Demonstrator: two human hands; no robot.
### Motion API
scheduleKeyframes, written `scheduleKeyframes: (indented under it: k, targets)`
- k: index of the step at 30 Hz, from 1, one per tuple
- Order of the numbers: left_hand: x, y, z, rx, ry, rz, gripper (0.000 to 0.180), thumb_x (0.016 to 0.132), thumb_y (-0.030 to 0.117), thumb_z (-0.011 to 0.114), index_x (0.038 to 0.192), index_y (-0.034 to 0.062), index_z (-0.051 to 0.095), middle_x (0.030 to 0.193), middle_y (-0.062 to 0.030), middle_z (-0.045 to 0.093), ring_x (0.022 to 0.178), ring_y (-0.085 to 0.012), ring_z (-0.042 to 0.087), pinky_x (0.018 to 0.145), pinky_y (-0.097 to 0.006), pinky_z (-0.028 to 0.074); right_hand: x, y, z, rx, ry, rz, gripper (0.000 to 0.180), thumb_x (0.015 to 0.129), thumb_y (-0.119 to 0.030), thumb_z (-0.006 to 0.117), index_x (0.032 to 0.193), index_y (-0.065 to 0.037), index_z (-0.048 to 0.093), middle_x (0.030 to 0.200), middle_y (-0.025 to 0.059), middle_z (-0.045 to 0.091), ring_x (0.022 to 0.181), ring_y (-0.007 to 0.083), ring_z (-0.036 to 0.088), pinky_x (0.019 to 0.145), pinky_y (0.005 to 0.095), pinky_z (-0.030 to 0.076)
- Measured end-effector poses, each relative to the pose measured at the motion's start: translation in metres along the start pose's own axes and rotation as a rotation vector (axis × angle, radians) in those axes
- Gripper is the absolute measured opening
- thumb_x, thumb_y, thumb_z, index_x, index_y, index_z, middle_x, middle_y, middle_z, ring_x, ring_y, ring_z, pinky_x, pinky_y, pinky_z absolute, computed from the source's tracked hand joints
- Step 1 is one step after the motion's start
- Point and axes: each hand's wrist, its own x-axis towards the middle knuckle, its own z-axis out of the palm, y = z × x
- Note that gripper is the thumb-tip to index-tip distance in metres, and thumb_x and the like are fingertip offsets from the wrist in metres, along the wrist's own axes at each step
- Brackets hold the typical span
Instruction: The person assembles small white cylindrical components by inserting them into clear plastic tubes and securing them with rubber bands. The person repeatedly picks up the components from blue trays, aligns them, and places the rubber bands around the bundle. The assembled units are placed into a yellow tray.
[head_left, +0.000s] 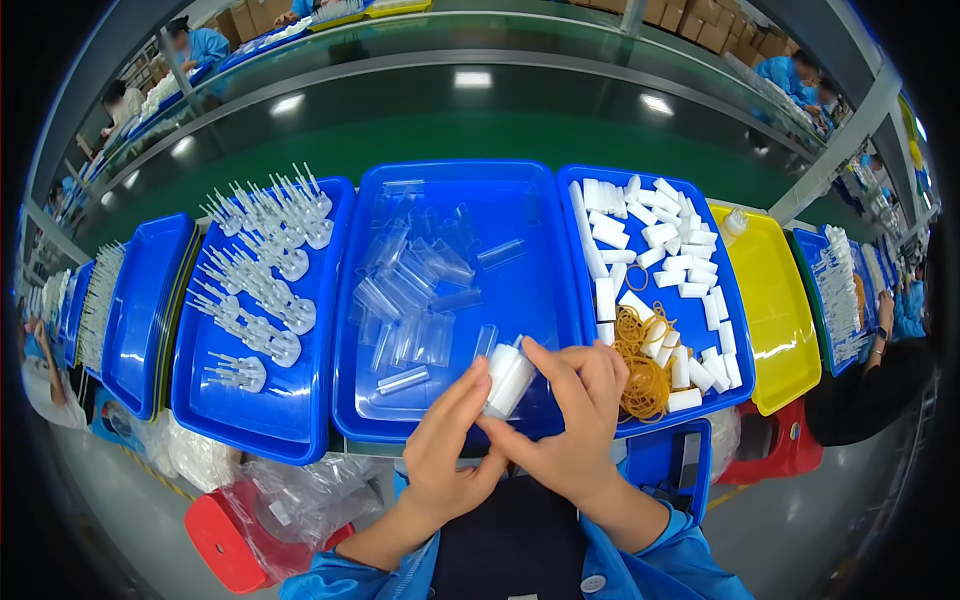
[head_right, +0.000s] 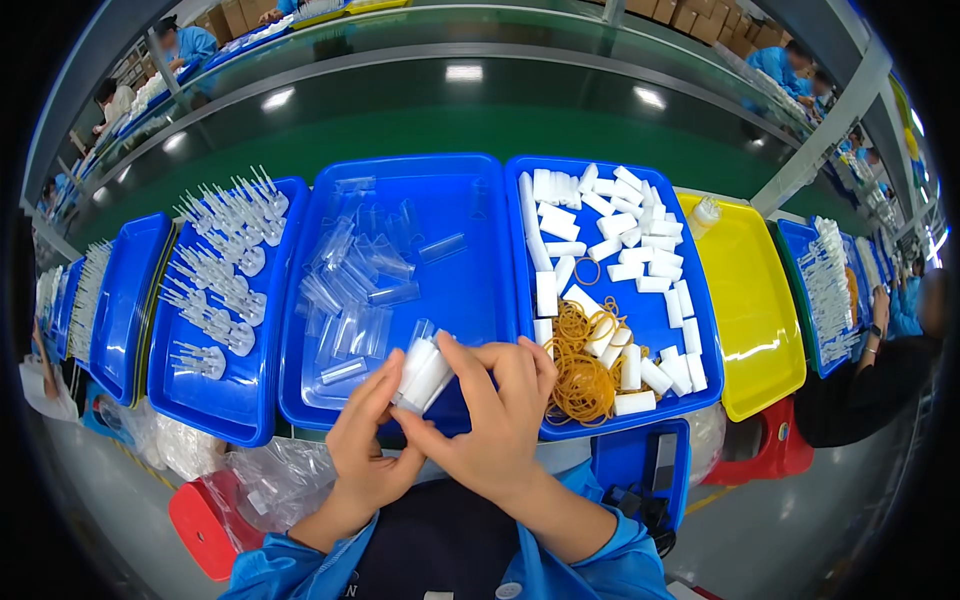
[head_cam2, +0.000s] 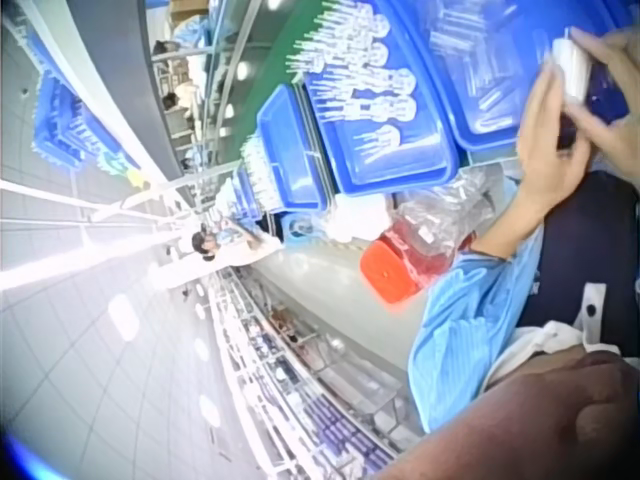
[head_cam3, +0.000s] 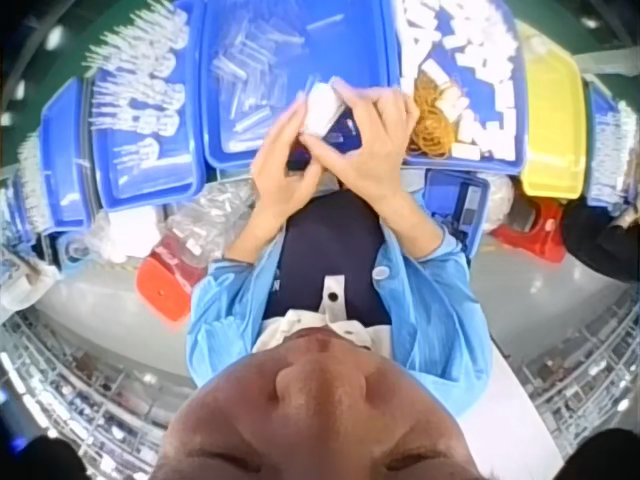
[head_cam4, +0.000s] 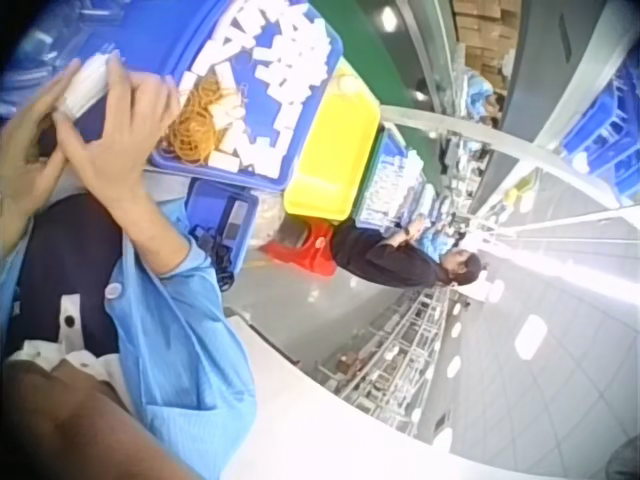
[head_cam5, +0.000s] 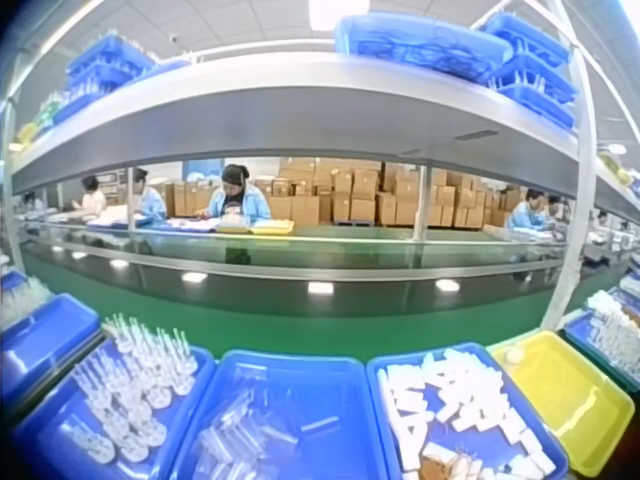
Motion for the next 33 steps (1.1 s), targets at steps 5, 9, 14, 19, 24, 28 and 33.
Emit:
scheduleKeyframes:
  k: [5,9,14,19,24,28,33]
  targets:
    - [0.003,-0.001,-0.013,-0.809,0.150,-0.511,0.041,0.087,-0.007,0.058,0.127,-0.0106,0.049,0.133,-0.0246,0.050,0.125,-0.0351,0.051,0.095,-0.044,0.053,0.015,0.002,-0.014,0.369,-0.154,-0.111,0.086,0.070,-0.035,0.082,0.138,0.003,0.046,0.136,0.0203,0.051,0.120,0.0360,0.051,0.103,0.0487,0.036]
    - [0.007,0.004,-0.015,-1.239,0.083,-0.567,0.042,0.096,0.010,0.053,0.132,-0.0076,0.040,0.135,-0.0250,0.047,0.124,-0.0350,0.053,0.100,-0.049,0.050,0.016,-0.003,-0.001,0.441,-0.156,-0.199,0.086,0.069,-0.020,0.083,0.141,0.004,0.041,0.143,0.0240,0.045,0.132,0.0382,0.045,0.107,0.0466,0.037]
    - [0.010,0.003,-0.015,-1.432,0.066,-0.793,0.040,0.102,0.024,0.046,0.131,-0.0022,0.039,0.135,-0.0227,0.047,0.126,-0.0324,0.051,0.102,-0.052,0.049,0.022,-0.001,0.002,0.339,-0.108,-0.306,0.087,0.063,-0.020,0.087,0.137,-0.001,0.046,0.135,0.0216,0.049,0.128,0.0405,0.046,0.107,0.0495,0.037]
    - [0.020,0.013,-0.012,-1.545,0.087,-0.929,0.044,0.103,0.028,0.043,0.135,-0.0015,0.037,0.135,-0.0216,0.048,0.129,-0.0324,0.048,0.106,-0.051,0.045,0.021,-0.010,-0.003,0.092,0.046,-0.155,0.073,0.059,-0.025,0.085,0.124,-0.004,0.059,0.110,0.0104,0.054,0.098,0.0280,0.052,0.089,0.0425,0.039]
    - [0.015,0.011,-0.009,-1.528,-0.028,-0.916,0.048,0.104,0.032,0.039,0.138,-0.0006,0.034,0.133,-0.0239,0.049,0.124,-0.0372,0.052,0.103,-0.051,0.046,0.023,-0.009,-0.008,0.093,0.044,-0.150,0.066,0.059,-0.022,0.082,0.119,-0.005,0.063,0.105,0.0068,0.056,0.093,0.0244,0.052,0.085,0.0401,0.035]
    - [0.012,0.010,-0.010,-1.522,-0.030,-0.910,0.049,0.102,0.030,0.043,0.139,-0.0010,0.034,0.130,-0.0262,0.051,0.114,-0.0403,0.059,0.098,-0.051,0.050,0.029,-0.009,-0.013,0.174,-0.028,-0.160,0.063,0.060,-0.021,0.080,0.119,-0.005,0.063,0.106,0.0073,0.056,0.096,0.0256,0.053,0.089,0.0420,0.034]
    - [0.019,0.000,-0.036,-1.342,0.209,-0.650,0.051,0.096,0.021,0.058,0.136,-0.0030,0.038,0.124,-0.0259,0.056,0.108,-0.0347,0.063,0.090,-0.046,0.056,0.040,-0.012,-0.008,0.347,-0.092,-0.094,0.053,0.068,-0.018,0.076,0.118,-0.006,0.063,0.115,0.0111,0.054,0.111,0.0307,0.051,0.097,0.0458,0.032]
